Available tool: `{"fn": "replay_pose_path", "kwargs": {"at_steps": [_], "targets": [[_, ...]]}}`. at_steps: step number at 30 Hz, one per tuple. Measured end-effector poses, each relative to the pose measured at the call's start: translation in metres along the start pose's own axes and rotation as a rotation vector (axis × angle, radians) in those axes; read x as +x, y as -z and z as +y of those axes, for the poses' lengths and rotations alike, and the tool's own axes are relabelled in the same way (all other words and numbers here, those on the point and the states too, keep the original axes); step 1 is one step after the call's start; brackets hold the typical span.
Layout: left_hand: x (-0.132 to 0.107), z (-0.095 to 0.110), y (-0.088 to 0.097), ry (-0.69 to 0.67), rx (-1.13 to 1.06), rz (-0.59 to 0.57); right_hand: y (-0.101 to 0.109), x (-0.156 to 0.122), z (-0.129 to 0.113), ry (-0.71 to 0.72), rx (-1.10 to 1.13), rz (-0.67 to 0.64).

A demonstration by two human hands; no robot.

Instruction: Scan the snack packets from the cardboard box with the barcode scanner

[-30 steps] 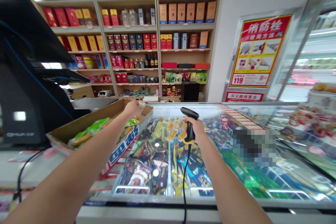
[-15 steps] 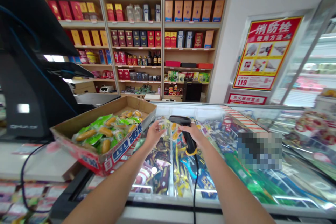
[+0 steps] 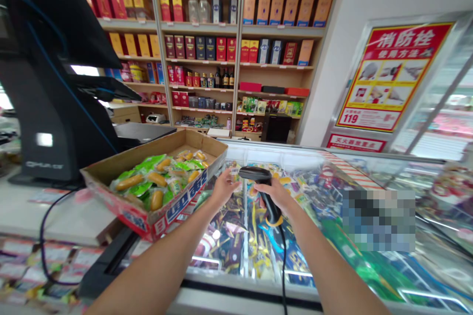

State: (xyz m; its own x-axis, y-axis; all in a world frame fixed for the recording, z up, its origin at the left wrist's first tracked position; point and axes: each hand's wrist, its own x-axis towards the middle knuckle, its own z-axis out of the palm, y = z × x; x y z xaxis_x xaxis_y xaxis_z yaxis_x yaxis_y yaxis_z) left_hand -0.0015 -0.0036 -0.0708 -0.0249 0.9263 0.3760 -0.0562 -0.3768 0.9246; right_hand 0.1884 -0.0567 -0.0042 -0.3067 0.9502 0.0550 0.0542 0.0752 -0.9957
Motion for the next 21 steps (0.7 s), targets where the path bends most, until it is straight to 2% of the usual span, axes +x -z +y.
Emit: {"fn": "replay_pose_path", "kwargs": {"at_steps": [5,14,21], "targets": [[-0.001,0.001,-0.001,-0.04,0.016,-0.044,0.0,0.001,0.003,-0.004,-0.012,0.003],[-0.002,0.001,-0.001,-0.03,0.016,-0.031,-0.001,0.001,0.001,-0.033,-0.006,0.03],[0.004,-0.001,-0.001,0.099,0.043,0.167,0.009,0.008,0.001,-0.002,0.079,0.141]]}}
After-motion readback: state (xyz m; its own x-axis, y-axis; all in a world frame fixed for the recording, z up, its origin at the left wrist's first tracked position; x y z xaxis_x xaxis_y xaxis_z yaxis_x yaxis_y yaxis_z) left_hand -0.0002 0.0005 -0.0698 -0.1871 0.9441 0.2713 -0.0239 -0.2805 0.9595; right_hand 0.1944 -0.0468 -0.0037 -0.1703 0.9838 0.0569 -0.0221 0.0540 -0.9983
